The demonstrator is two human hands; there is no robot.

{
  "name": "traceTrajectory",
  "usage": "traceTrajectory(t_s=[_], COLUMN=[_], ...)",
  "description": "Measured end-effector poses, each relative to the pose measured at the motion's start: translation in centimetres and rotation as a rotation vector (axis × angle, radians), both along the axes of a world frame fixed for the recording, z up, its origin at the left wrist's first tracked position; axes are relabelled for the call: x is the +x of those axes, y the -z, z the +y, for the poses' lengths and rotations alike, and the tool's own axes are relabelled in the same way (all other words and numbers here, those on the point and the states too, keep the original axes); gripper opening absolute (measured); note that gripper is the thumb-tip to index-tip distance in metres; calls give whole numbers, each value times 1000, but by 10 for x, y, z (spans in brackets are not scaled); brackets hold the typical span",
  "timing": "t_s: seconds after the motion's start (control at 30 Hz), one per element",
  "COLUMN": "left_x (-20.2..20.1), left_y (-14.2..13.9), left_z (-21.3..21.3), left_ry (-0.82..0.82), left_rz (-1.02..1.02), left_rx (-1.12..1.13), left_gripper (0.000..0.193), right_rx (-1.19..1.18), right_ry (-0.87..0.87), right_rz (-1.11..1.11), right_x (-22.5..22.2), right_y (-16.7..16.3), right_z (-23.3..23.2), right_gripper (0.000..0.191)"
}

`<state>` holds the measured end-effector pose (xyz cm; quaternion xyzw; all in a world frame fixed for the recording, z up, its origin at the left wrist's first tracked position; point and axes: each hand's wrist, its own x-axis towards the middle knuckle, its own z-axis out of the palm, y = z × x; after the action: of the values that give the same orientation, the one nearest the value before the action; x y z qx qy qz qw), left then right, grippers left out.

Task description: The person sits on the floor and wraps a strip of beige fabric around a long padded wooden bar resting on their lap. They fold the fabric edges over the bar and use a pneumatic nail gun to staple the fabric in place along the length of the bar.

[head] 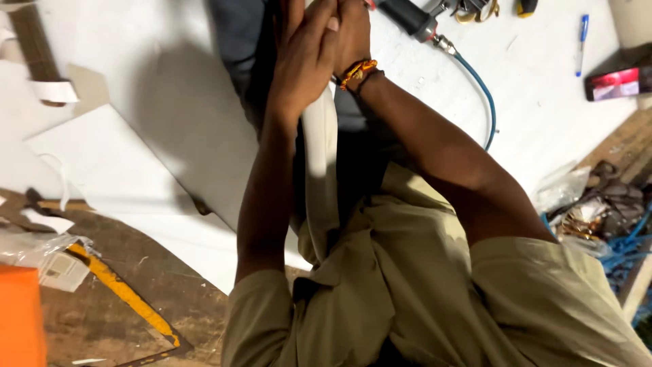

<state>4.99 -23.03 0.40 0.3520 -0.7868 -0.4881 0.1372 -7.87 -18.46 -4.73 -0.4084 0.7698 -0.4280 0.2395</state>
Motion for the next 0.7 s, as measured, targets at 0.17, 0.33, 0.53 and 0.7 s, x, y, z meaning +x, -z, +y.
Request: traceTrajectory(t_s=[0.17,0.33,0.53,0.7], left_x=[1,0,-14,-18], left_y=[-35,-42,-35,-39], left_z=[0,2,8,8], left_ry=[-116,-81,-3,3], left_rz=[-89,-364,-468,-520], left_rx=[-385,-203,-237,-213], left_gripper=[54,65,63,63], right_rx=[6,124,141,257], right_ry=[75,75,14,-288], right_rz=[-11,-15,500,711], right_x=[8,6,-107,-151], right_y=[-16,-9,19,56], right_z=[-7,-5,53,96], right_gripper=[39,35,26,47])
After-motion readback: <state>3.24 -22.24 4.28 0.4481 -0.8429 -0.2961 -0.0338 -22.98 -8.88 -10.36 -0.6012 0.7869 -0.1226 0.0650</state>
